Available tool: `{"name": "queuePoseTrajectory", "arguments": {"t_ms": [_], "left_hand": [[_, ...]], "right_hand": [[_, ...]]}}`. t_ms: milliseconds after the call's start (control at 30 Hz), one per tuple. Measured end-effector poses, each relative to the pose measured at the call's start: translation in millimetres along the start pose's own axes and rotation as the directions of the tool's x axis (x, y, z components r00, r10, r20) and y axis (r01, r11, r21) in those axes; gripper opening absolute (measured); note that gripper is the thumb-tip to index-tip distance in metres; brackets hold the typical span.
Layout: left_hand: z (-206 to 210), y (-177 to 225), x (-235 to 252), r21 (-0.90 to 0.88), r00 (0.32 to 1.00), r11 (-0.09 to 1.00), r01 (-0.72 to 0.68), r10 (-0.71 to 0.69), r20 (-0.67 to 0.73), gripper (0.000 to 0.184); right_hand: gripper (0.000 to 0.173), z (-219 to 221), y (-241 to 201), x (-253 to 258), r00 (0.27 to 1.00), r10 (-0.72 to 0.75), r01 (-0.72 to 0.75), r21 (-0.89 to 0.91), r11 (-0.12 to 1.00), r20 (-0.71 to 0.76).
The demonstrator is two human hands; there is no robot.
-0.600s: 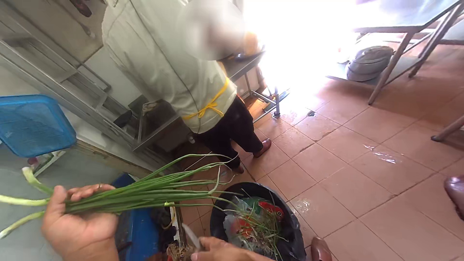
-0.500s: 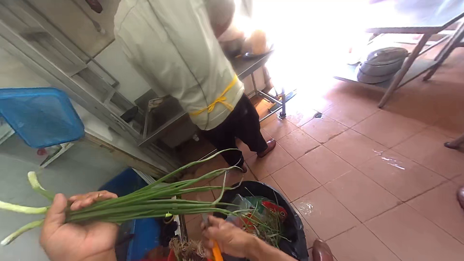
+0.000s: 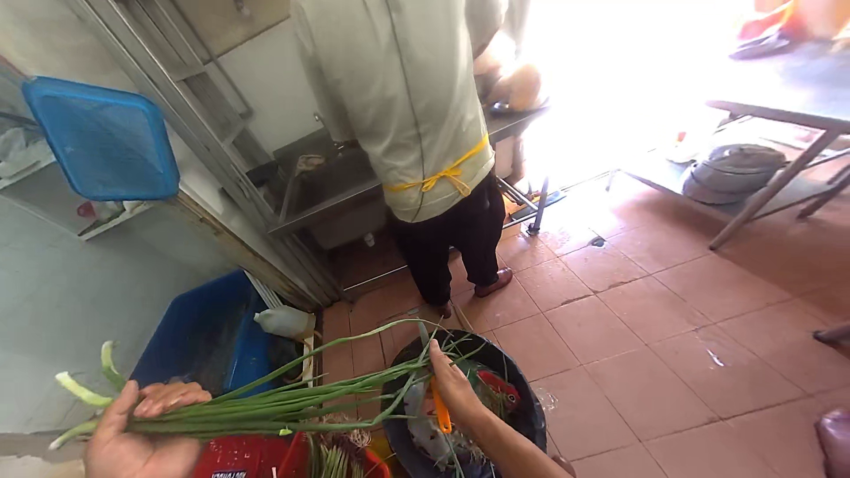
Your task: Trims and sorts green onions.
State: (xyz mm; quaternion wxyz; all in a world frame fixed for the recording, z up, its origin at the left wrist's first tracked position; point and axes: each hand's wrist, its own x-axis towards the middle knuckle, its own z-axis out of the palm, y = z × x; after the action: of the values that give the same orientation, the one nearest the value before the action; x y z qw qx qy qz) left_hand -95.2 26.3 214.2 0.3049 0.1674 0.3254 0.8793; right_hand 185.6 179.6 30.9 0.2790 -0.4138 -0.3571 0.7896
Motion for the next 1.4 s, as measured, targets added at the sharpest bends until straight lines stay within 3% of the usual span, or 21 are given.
{"name": "queuePoseTrajectory", "arguments": {"t_ms": [100,333,467,633,867,1000,1100,1167,1300,1400], "left_hand": [[-16.8,3.0,0.1,-0.004,0.999,1.0,0.031,-0.031,0.031,0.058],[-39.4,-0.5,5.1,0.02,0.998,1.0,0.017,-0.016,-0.054,0.055],[-39.1,-11.7,8.6,0.057,0.992,0.998,0.034,-0.027,-0.121,0.056],[-44.9,-27.4,13.8,0.052,0.991,0.995,0.084,-0.077,-0.113,0.054],[-48.1,-45.7,21.0,0.114,0.983,0.984,0.138,-0.122,-0.137,0.051],[-56.1,-58.3,32.9,0.201,0.968,0.971,0.126,-0.076,-0.238,0.046],[-66.5,-66.2,45.9,0.24,0.956,0.964,0.116,-0.043,-0.29,0.043],[-70.8,-64.8,51.7,0.237,0.952,0.965,0.113,-0.036,-0.305,0.043],[-64.3,-54.2,54.9,0.201,0.952,0.976,0.088,-0.023,-0.304,0.04],[-49.6,-54.9,56.1,0.225,0.962,0.972,0.06,0.004,-0.272,0.041]], "right_hand": [[0.056,-1.5,6.7,1.0,0.993,0.064,-0.064,0.002,0.998,-0.103],[0.05,-8.9,38.2,0.0,0.955,-0.142,0.091,-0.197,0.976,-0.26],[0.048,-19.8,57.1,-3.9,0.934,-0.162,0.097,-0.21,0.973,-0.318],[0.042,-40.0,65.7,-21.6,0.967,-0.136,0.11,-0.13,0.985,-0.214],[0.062,-69.0,74.8,-34.5,0.967,-0.114,0.068,-0.202,0.977,-0.226],[0.064,-86.6,71.5,-52.3,0.999,0.033,-0.038,-0.217,0.975,-0.024],[0.06,-104.9,74.2,-75.3,0.955,0.139,-0.118,-0.095,0.988,0.262],[0.059,-124.1,80.5,-89.1,0.937,0.129,-0.136,-0.001,0.991,0.326],[0.062,-163.0,101.7,-80.3,0.978,0.195,-0.191,-0.059,0.98,0.072],[0.055,-162.9,127.6,-50.6,0.916,0.371,-0.4,-0.271,0.876,-0.152]]}}
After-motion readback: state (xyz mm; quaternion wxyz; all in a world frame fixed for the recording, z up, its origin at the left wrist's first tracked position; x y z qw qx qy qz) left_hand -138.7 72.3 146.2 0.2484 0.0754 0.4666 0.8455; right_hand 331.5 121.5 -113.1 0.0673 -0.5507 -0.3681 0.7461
